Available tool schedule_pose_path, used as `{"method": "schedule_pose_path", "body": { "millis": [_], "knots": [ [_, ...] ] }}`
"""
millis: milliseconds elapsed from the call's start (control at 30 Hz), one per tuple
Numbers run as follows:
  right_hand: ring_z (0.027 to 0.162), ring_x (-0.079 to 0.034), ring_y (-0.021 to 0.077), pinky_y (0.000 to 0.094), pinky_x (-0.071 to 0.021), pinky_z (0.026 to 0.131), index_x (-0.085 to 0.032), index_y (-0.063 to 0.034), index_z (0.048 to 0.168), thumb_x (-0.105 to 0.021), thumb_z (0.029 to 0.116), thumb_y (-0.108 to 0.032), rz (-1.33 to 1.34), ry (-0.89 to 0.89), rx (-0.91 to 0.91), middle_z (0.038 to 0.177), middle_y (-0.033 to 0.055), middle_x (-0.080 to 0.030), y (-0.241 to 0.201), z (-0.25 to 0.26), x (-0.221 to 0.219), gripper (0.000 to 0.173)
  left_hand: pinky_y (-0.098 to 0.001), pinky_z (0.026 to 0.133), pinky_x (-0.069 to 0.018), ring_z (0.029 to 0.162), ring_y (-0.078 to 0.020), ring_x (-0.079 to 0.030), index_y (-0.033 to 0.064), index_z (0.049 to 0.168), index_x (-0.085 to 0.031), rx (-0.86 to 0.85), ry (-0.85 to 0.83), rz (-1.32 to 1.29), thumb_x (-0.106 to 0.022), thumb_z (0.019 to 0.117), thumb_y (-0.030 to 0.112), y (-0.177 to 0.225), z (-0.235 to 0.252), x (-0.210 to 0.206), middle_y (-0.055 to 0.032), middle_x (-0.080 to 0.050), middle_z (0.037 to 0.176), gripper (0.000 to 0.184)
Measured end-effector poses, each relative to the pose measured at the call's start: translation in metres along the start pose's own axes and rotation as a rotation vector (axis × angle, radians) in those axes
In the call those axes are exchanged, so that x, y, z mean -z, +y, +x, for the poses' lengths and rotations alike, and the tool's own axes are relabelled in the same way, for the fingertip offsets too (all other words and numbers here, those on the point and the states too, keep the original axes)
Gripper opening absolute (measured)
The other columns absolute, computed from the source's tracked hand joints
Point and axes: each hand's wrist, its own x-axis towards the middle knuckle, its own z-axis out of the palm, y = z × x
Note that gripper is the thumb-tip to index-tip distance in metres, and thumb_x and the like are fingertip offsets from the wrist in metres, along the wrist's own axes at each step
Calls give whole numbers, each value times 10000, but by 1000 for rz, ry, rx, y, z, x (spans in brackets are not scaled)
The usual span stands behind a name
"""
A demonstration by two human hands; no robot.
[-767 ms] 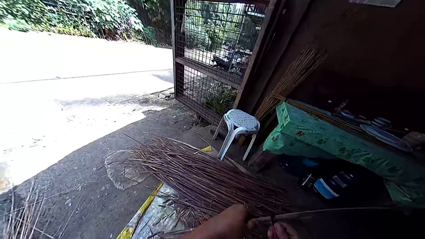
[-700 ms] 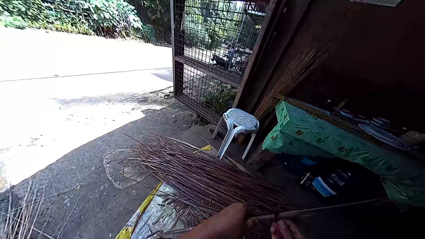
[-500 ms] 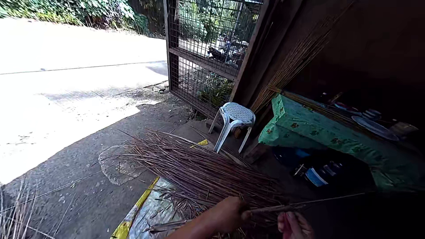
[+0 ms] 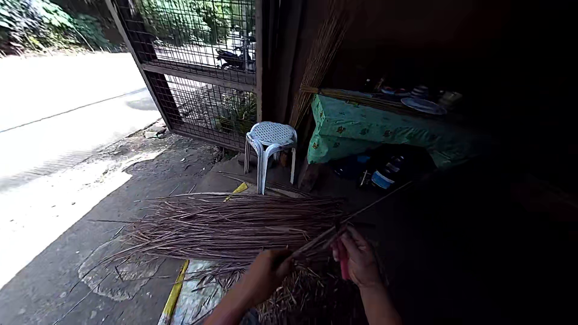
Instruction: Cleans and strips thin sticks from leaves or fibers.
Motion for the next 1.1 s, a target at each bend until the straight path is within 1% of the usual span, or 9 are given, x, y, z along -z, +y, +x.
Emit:
{"method": "schedule_pose_path", "body": {
  "millis": [100, 200, 267, 433, 567, 700, 867, 967, 1100],
  "knots": [
    [546, -607, 102, 260, -554, 508, -604, 28, 1255, -412, 1073, -87, 18, 97, 4, 776, 39, -671, -7, 2, 6, 289, -260, 582, -494, 593, -47, -549, 109, 1083, -731, -30, 35, -9, -501, 1048, 310, -6, -2, -1, 42, -610, 723, 308],
    [556, -586, 101, 256, -544, 513, -600, 60, 1243, -432, 1081, -118, 20, 122, 10, 809, 48, -650, -13, 5, 17, 294, -231, 550, -478, 578, -19, -542, 140, 1048, -741, -32, 74, 9, -530, 1024, 343, -9, -2, -3, 78, -609, 705, 294],
    [561, -599, 98, 252, -542, 518, -619, 42, 1209, -435, 1080, -130, 4, 30, -2, 792, 46, -674, -15, 3, 17, 283, -225, 549, -493, 581, -17, -558, 136, 1044, -737, -36, 96, 8, -542, 1021, 343, -11, -2, -4, 79, -620, 710, 285],
    [576, -613, 75, 238, -528, 517, -661, 8, 1045, -500, 1073, -193, -59, -352, -97, 787, 27, -697, -3, -15, -9, 260, -205, 540, -486, 575, -7, -553, 123, 1058, -734, -74, 127, 0, -540, 1025, 343, -13, 1, -5, 86, -626, 716, 295],
    [575, -605, 40, 207, -516, 517, -677, -2, 996, -520, 1067, -188, -84, -404, -66, 771, -2, -695, -1, -15, -17, 253, -179, 523, -452, 556, 11, -522, 114, 1085, -742, -70, 104, -30, -534, 1032, 343, -11, -3, 1, 98, -613, 703, 314],
    [576, -606, 39, 203, -519, 520, -693, 3, 977, -530, 1066, -178, -117, -320, 40, 768, 0, -699, 0, -10, -9, 259, -167, 519, -440, 554, 17, -510, 112, 1091, -748, -96, 84, -65, -541, 1035, 320, -8, -2, 3, 103, -603, 693, 299],
    [567, -608, 55, 215, -529, 515, -692, 19, 986, -513, 1062, -128, -152, -133, 83, 759, 10, -694, 0, -2, 1, 244, -177, 536, -458, 570, 8, -533, 111, 1054, -746, -100, 95, -49, -549, 1030, 308, -12, -2, 1, 92, -614, 700, 280],
    [573, -608, 72, 216, -528, 518, -677, 63, 1131, -487, 1064, -91, -109, -9, 77, 771, 31, -694, -7, 6, 15, 253, -176, 537, -457, 573, 11, -533, 106, 1051, -745, -100, 80, -49, -553, 1028, 313, -12, -3, 3, 87, -622, 710, 284],
    [561, -603, 97, 233, -532, 517, -644, 48, 1188, -462, 1075, -99, -18, 171, 76, 767, 54, -682, -14, 11, 27, 260, -180, 532, -457, 573, 8, -536, 102, 1049, -753, -106, 58, -58, -558, 1020, 304, -13, -3, 4, 85, -631, 712, 281]
  ]
}}
